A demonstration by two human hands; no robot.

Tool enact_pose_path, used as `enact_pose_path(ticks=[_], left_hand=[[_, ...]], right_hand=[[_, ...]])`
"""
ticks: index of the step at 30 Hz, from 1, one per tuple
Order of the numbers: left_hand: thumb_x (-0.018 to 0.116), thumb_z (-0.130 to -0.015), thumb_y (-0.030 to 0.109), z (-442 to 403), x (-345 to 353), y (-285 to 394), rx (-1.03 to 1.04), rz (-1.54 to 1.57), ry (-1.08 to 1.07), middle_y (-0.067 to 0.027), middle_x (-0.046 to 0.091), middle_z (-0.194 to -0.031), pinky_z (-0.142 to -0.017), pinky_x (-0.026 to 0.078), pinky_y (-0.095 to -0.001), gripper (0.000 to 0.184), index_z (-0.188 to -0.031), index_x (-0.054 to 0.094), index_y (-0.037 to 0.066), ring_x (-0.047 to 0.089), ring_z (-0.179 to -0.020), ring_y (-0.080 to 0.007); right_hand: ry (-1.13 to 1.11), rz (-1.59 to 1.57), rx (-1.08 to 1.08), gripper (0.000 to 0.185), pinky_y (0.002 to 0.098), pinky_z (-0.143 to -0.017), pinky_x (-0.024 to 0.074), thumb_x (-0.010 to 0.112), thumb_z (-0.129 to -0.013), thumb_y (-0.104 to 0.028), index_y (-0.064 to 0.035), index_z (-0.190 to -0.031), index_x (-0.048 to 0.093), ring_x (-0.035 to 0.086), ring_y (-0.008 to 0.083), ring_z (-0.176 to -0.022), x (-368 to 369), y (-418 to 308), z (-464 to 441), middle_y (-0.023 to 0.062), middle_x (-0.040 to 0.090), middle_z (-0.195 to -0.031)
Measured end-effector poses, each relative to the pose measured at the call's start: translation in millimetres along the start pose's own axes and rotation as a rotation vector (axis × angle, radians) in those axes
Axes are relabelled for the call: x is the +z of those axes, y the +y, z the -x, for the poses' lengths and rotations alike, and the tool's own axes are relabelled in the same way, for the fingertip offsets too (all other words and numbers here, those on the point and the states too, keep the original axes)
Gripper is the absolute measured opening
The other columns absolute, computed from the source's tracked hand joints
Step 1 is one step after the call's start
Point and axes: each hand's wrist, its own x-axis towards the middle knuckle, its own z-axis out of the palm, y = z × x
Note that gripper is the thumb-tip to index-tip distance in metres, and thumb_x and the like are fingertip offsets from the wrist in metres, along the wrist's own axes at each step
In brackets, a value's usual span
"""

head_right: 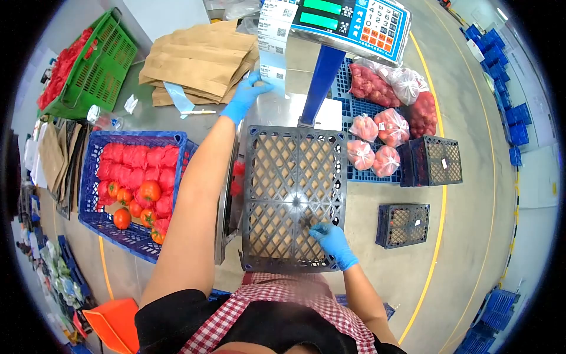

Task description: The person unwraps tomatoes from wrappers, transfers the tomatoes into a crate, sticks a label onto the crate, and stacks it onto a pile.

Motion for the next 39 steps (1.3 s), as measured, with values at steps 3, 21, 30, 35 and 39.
enact_pose_path(ticks=[3,21,30,35,39], left_hand=[[0.068,-0.080,0.017,38.2,5.5,26.4,-0.148,0.195,-0.088,-0.0045,0.065,-0.100,-0.086,0.043,-0.0238,0.031,-0.108,0.063,0.002,0.057,-0.093,-0.0106],[0.060,-0.087,0.023,175.1,14.1,103.5,-0.457,0.354,-0.274,-0.0126,0.066,-0.099,-0.079,0.052,-0.0305,0.036,-0.109,0.060,-0.005,0.065,-0.088,-0.0179],[0.048,-0.090,0.019,178.8,20.6,112.4,-0.406,0.330,-0.199,-0.0119,0.064,-0.102,-0.084,0.050,-0.0324,0.033,-0.111,0.058,-0.004,0.063,-0.091,-0.0188],[0.042,-0.092,0.023,179.9,29.3,106.3,-0.405,0.490,-0.042,-0.0078,0.062,-0.097,-0.082,0.049,-0.0341,0.032,-0.108,0.059,0.001,0.059,-0.091,-0.0167],[0.042,-0.092,0.024,188.7,35.2,128.1,-0.398,0.403,0.005,-0.0056,0.061,-0.094,-0.082,0.047,-0.0318,0.030,-0.107,0.060,0.004,0.057,-0.089,-0.0145]], right_hand=[[0.007,-0.142,0.051,0.028,0.0282,-0.073,0.0482,0.066,-0.083,-0.021,0.0027,-0.099,0.065,0.061,0.0140,-0.077,-8.9,-12.8,8.5,0.0081,0.068,-0.085],[0.433,-0.224,-0.699,0.025,0.0275,-0.082,0.0456,0.060,-0.084,-0.006,-0.0021,-0.109,0.061,0.058,0.0150,-0.091,-28.1,-202.5,-47.0,0.0083,0.062,-0.099],[0.626,0.495,-1.088,0.024,0.0439,-0.099,0.0258,0.073,-0.065,-0.015,-0.0147,-0.089,0.067,0.047,0.0296,-0.113,-26.2,-262.8,-45.8,0.0109,0.052,-0.120],[0.669,0.504,-1.102,0.021,0.0439,-0.099,0.0265,0.071,-0.066,-0.014,-0.0148,-0.087,0.065,0.046,0.0284,-0.115,-22.7,-268.1,-44.4,0.0092,0.055,-0.117],[0.723,0.570,-1.177,0.022,0.0442,-0.099,0.0263,0.071,-0.065,-0.012,-0.0145,-0.086,0.064,0.046,0.0273,-0.116,-20.7,-265.0,-42.2,0.0081,0.055,-0.117]])
